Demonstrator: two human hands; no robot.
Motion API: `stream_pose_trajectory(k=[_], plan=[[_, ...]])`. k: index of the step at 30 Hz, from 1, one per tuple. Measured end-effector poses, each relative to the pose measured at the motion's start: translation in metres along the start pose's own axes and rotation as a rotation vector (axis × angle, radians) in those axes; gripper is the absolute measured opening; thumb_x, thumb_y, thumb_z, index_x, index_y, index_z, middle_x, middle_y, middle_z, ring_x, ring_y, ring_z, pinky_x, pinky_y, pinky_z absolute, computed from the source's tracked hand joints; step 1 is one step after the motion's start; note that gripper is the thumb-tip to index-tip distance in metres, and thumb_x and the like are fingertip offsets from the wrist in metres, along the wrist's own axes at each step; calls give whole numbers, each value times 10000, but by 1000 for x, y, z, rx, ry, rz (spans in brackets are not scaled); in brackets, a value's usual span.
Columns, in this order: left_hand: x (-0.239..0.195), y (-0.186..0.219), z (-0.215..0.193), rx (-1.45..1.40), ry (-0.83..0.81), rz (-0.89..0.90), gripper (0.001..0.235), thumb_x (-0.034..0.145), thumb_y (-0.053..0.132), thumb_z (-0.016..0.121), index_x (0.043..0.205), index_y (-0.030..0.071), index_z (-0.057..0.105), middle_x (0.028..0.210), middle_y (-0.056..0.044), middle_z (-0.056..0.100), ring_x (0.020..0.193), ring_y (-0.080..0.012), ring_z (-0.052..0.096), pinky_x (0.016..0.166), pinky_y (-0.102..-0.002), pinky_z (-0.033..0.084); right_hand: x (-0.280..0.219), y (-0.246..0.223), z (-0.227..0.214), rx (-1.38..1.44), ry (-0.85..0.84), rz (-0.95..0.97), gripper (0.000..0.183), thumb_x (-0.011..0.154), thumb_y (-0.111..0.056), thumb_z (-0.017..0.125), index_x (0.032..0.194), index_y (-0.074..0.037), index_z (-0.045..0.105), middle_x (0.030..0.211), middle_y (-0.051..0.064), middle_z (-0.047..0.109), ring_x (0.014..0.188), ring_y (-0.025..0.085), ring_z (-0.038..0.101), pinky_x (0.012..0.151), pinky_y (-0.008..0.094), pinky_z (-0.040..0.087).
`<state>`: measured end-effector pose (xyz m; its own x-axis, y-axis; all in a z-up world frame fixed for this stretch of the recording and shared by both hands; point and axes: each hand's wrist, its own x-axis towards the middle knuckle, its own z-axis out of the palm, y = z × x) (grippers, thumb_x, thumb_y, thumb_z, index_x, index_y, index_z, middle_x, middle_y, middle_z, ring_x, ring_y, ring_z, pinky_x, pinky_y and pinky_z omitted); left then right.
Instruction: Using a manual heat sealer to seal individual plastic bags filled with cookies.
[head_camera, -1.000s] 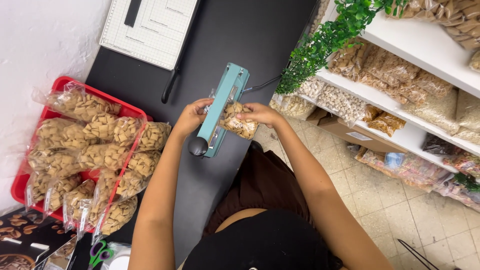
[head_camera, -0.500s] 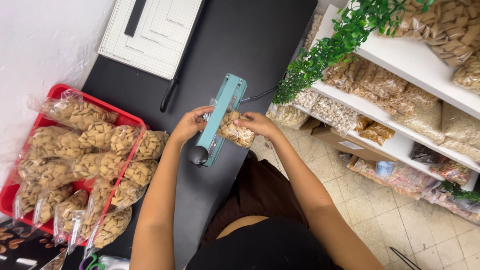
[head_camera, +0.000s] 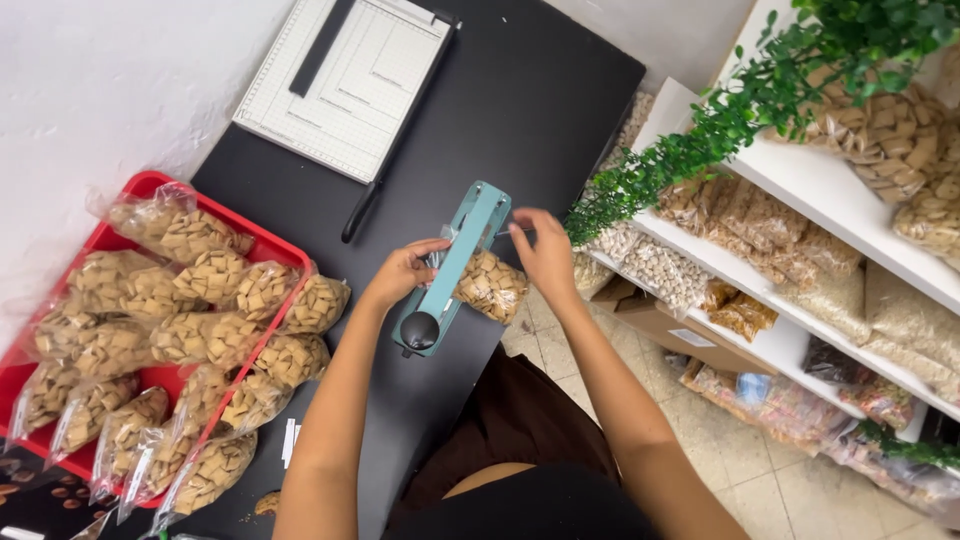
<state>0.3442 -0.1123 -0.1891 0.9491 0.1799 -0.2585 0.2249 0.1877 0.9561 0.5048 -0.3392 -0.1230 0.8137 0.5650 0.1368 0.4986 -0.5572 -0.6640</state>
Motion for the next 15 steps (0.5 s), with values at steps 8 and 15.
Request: stream_pose_trajectory(k=[8, 15], plan=[[-2, -2, 1, -23, 0, 33, 552, 807, -81, 722, 1334, 84, 696, 1372, -127, 629, 647, -110, 646, 568, -221, 521, 110, -57, 77, -427, -809, -264, 232, 953, -304, 662, 1159, -214, 718, 1109, 27, 775, 1193, 309, 672, 1182, 686, 180], [3, -15, 1, -51, 1, 45, 559, 799, -74, 747, 1333, 85, 697, 1344, -107, 639, 643, -92, 594, 560, -218, 517, 139, -58, 119, -520, -1155, -171, 349, 755, -162, 845, 1073, -289, 782, 922, -85, 786, 1038, 265, 714, 1036, 550, 363]])
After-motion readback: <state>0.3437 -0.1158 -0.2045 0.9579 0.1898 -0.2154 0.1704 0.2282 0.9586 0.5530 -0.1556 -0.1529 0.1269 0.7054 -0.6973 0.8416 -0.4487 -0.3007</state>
